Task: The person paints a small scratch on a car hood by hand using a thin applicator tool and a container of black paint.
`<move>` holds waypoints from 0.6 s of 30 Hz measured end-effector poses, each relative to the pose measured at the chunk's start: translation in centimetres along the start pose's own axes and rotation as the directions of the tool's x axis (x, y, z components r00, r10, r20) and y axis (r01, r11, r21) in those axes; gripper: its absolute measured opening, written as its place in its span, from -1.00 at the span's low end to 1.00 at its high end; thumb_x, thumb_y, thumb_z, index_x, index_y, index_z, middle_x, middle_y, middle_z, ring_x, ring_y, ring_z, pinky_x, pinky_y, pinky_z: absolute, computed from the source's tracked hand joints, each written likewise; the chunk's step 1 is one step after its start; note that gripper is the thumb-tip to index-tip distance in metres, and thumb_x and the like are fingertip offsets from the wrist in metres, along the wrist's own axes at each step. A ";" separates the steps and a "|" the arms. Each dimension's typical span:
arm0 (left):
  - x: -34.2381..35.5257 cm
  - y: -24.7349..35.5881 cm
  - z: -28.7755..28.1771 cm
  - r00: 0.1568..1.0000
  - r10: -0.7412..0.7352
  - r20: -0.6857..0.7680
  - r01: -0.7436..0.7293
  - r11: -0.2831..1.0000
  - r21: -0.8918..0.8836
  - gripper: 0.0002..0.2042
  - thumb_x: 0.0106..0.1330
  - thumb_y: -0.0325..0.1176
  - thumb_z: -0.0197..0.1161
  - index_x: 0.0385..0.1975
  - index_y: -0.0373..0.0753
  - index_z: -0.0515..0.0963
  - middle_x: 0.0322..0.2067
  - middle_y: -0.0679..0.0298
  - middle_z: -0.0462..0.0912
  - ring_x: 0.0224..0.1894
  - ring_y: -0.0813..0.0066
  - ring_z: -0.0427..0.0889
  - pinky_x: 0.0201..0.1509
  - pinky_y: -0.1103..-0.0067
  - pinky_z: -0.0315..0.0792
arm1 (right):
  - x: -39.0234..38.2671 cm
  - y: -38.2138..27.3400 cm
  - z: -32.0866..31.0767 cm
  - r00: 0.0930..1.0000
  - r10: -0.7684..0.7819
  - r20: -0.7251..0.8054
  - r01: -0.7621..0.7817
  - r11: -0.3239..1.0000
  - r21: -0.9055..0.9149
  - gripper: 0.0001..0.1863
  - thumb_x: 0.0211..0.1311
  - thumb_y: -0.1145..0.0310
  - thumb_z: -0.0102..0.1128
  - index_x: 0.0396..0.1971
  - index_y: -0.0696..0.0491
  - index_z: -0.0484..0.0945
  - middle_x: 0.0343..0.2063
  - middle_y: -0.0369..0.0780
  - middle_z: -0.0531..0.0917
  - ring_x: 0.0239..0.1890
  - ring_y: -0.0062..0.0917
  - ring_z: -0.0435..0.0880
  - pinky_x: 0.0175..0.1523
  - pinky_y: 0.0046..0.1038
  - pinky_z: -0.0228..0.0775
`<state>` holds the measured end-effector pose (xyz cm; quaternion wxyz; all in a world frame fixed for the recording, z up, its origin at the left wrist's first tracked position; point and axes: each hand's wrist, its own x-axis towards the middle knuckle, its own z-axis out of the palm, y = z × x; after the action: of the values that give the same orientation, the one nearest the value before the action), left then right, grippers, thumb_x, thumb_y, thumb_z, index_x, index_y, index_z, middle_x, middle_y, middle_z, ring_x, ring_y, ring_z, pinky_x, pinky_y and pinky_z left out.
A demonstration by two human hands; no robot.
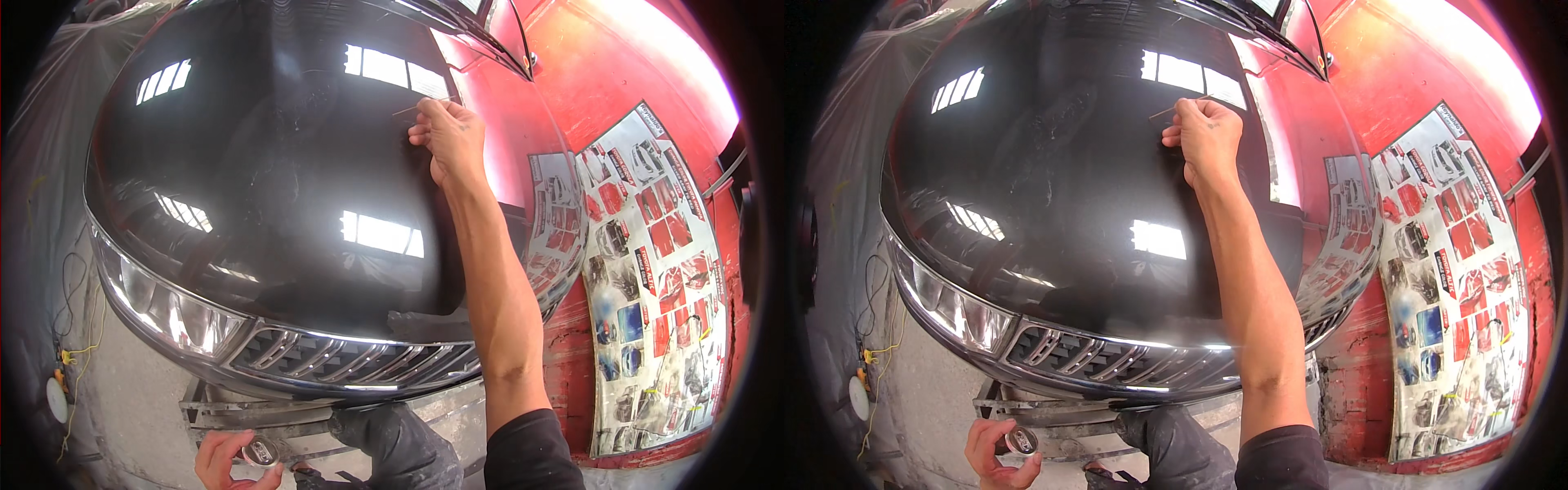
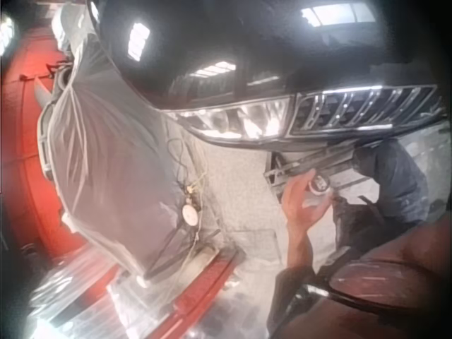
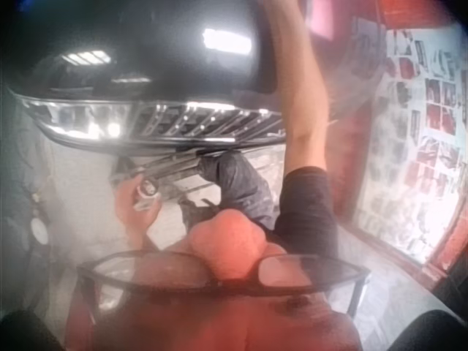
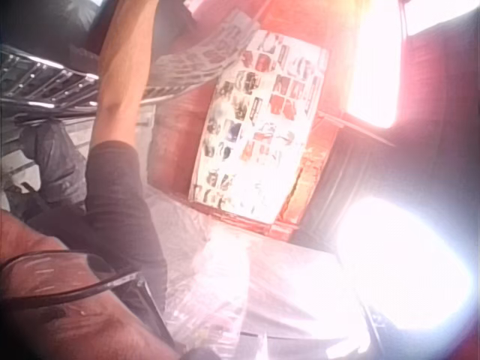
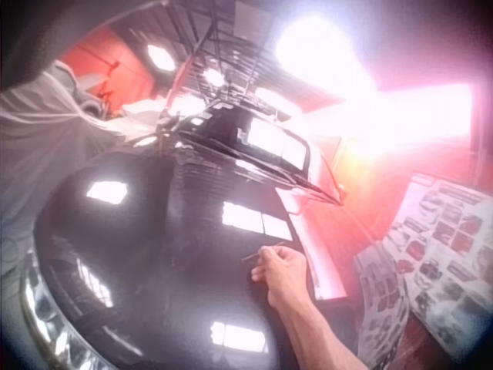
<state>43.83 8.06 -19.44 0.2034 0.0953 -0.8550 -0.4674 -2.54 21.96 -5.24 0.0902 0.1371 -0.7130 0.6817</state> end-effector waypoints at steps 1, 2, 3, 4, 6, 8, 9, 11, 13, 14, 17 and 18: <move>0.0 0.0 0.0 1.000 0.000 -0.003 0.000 1.000 -0.008 -0.44 -0.05 -0.41 0.58 0.06 -0.20 0.64 -0.19 0.20 0.67 -0.32 0.39 0.59 -0.36 0.54 0.45 | 0.0 0.0 0.0 1.000 0.000 -0.001 0.000 1.000 -0.002 -0.82 0.24 0.47 0.20 -0.49 0.28 0.58 -0.58 -0.19 0.57 -0.65 -0.51 0.58 -0.50 -0.50 0.49; -0.1 0.0 0.0 1.000 -0.001 -0.007 0.001 1.000 -0.015 -0.44 -0.05 -0.41 0.58 0.06 -0.20 0.64 -0.19 0.20 0.67 -0.32 0.39 0.59 -0.36 0.54 0.45 | -0.1 0.0 0.0 1.000 -0.003 0.000 0.003 1.000 -0.008 -0.82 0.24 0.47 0.20 -0.48 0.28 0.58 -0.58 -0.19 0.57 -0.65 -0.51 0.58 -0.49 -0.50 0.49; -0.1 -0.1 0.0 1.000 -0.003 -0.008 0.003 1.000 -0.014 -0.44 -0.05 -0.41 0.58 0.06 -0.20 0.64 -0.19 0.19 0.67 -0.32 0.38 0.59 -0.36 0.54 0.45 | -0.1 0.0 0.0 1.000 0.000 -0.003 0.000 1.000 -0.005 -0.82 0.24 0.47 0.20 -0.49 0.28 0.58 -0.58 -0.19 0.57 -0.65 -0.51 0.58 -0.49 -0.50 0.49; -0.1 -0.1 0.1 1.000 -0.006 -0.010 0.005 1.000 -0.013 -0.44 -0.05 -0.41 0.58 0.06 -0.20 0.64 -0.19 0.19 0.67 -0.32 0.38 0.59 -0.36 0.54 0.45 | -0.1 -0.1 0.1 1.000 0.000 -0.003 0.000 1.000 -0.005 -0.82 0.24 0.48 0.20 -0.49 0.29 0.58 -0.58 -0.19 0.57 -0.65 -0.51 0.58 -0.49 -0.50 0.49; -0.2 -0.1 0.2 1.000 -0.007 -0.009 0.007 1.000 -0.015 -0.44 -0.06 -0.41 0.58 0.06 -0.20 0.64 -0.19 0.19 0.67 -0.32 0.38 0.59 -0.36 0.54 0.45 | -0.1 -0.1 0.1 1.000 -0.002 -0.003 0.002 1.000 -0.006 -0.83 0.23 0.48 0.20 -0.49 0.29 0.58 -0.58 -0.19 0.57 -0.65 -0.51 0.58 -0.49 -0.50 0.49; -0.2 -0.1 0.2 1.000 -0.005 -0.005 0.005 1.000 -0.018 -0.43 -0.06 -0.41 0.58 0.06 -0.20 0.64 -0.19 0.19 0.67 -0.31 0.38 0.60 -0.35 0.54 0.45 | -0.1 -0.1 0.1 1.000 -0.003 -0.007 0.003 1.000 -0.012 -0.83 0.23 0.49 0.20 -0.49 0.28 0.58 -0.58 -0.19 0.57 -0.64 -0.51 0.58 -0.49 -0.50 0.49; -0.2 -0.2 0.1 1.000 -0.007 -0.004 0.007 1.000 -0.019 -0.43 -0.06 -0.41 0.58 0.07 -0.20 0.64 -0.18 0.19 0.67 -0.31 0.38 0.60 -0.35 0.54 0.46 | -0.1 -0.1 0.2 1.000 -0.005 -0.005 0.005 1.000 -0.007 -0.84 0.22 0.49 0.20 -0.49 0.28 0.59 -0.58 -0.19 0.57 -0.64 -0.51 0.58 -0.49 -0.50 0.49; -0.2 -0.2 0.1 1.000 -0.010 -0.002 0.010 1.000 -0.019 -0.43 -0.07 -0.41 0.58 0.07 -0.21 0.64 -0.17 0.19 0.67 -0.30 0.37 0.60 -0.34 0.53 0.46 | -0.1 -0.1 0.1 1.000 -0.007 -0.007 0.007 1.000 -0.009 -0.84 0.22 0.49 0.20 -0.48 0.28 0.59 -0.58 -0.19 0.57 -0.65 -0.51 0.58 -0.50 -0.50 0.49; -0.3 -0.2 0.0 1.000 -0.018 -0.001 0.018 1.000 -0.006 -0.43 -0.07 -0.40 0.58 0.07 -0.21 0.64 -0.16 0.19 0.67 -0.28 0.36 0.61 -0.33 0.53 0.47 | -0.1 -0.1 0.2 1.000 -0.001 -0.014 0.001 1.000 -0.001 -0.84 0.22 0.49 0.20 -0.49 0.28 0.58 -0.58 -0.19 0.57 -0.65 -0.51 0.58 -0.50 -0.49 0.50; -0.4 -0.2 0.0 1.000 -0.023 0.000 0.023 1.000 0.000 -0.43 -0.07 -0.40 0.58 0.07 -0.21 0.64 -0.15 0.19 0.67 -0.27 0.36 0.61 -0.33 0.52 0.47 | -0.1 -0.1 0.2 1.000 0.002 -0.017 -0.002 1.000 0.004 -0.84 0.22 0.49 0.19 -0.49 0.27 0.58 -0.58 -0.19 0.57 -0.65 -0.51 0.59 -0.50 -0.49 0.50; -0.5 -0.2 0.0 1.000 -0.029 0.001 0.029 1.000 0.005 -0.43 -0.07 -0.39 0.58 0.07 -0.21 0.64 -0.13 0.19 0.67 -0.26 0.34 0.62 -0.33 0.52 0.48 | -0.1 -0.1 0.2 1.000 0.007 -0.030 -0.006 1.000 0.024 -0.84 0.22 0.49 0.19 -0.50 0.27 0.58 -0.59 -0.19 0.57 -0.65 -0.50 0.59 -0.50 -0.49 0.50; -0.5 -0.2 0.0 1.000 -0.027 0.001 0.026 1.000 0.007 -0.43 -0.07 -0.38 0.58 0.07 -0.21 0.64 -0.13 0.19 0.67 -0.25 0.34 0.62 -0.32 0.52 0.48 | -0.1 -0.1 0.2 1.000 0.007 -0.028 -0.006 1.000 0.023 -0.84 0.22 0.50 0.19 -0.50 0.27 0.58 -0.59 -0.19 0.57 -0.65 -0.50 0.59 -0.50 -0.49 0.50</move>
<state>44.25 8.12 -19.67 0.1962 0.1070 -0.8555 -0.4671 -2.43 21.79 -5.20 0.0966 0.1261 -0.7043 0.6919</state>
